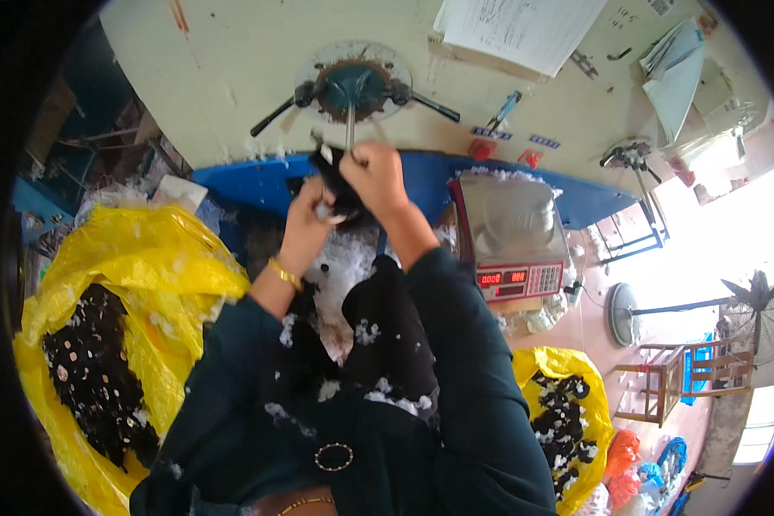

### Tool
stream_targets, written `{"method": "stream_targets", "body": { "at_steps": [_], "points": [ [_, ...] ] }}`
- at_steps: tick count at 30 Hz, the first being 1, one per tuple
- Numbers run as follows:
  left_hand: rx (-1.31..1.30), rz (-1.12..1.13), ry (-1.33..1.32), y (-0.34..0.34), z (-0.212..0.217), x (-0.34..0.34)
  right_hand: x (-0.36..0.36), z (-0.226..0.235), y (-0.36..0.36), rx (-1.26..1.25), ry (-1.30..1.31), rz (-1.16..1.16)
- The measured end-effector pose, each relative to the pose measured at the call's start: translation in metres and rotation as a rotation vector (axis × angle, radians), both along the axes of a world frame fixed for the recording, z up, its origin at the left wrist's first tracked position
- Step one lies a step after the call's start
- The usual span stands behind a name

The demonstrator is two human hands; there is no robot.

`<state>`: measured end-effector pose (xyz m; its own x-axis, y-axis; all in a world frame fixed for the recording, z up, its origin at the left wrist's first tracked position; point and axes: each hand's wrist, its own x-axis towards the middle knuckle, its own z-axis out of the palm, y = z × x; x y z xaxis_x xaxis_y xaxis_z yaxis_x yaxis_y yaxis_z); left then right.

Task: The person repeatedly stuffs white cotton-like material into small black plush toys using a manual press tool. After each stuffing, the person places the finished toy into a yellow bag and retrieves another empty toy to continue the process.

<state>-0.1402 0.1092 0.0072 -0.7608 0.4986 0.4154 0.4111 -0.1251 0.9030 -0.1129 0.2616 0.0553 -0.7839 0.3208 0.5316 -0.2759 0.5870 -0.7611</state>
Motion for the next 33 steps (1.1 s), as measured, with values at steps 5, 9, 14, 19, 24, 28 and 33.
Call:
{"method": "stream_targets", "body": {
  "at_steps": [5, 9, 14, 19, 24, 28, 33],
  "points": [
    [0.234, -0.252, -0.609, -0.006, 0.025, 0.016, 0.004, 0.022, -0.017, 0.010, -0.045, -0.179],
    [0.300, -0.293, -0.666, -0.007, 0.026, -0.005, -0.011, 0.020, -0.015, -0.013, -0.084, -0.224],
    [0.409, -0.362, -0.733, -0.027, -0.011, -0.007, 0.017, 0.005, -0.022, -0.109, 0.000, -0.108],
    [0.454, -0.537, -0.990, -0.029, -0.007, -0.015, 0.027, -0.007, -0.013, -0.214, 0.011, 0.053],
    [0.414, -0.557, -1.008, -0.008, -0.005, 0.004, 0.034, -0.013, 0.006, -0.418, -0.054, 0.283],
    [0.502, -0.491, -0.976, -0.006, 0.000, 0.026, 0.040, -0.011, 0.018, -0.323, -0.074, 0.326],
    [0.440, -0.254, -0.778, -0.006, 0.006, 0.039, 0.079, 0.043, -0.020, 0.364, -0.204, 0.009]
  ]
}}
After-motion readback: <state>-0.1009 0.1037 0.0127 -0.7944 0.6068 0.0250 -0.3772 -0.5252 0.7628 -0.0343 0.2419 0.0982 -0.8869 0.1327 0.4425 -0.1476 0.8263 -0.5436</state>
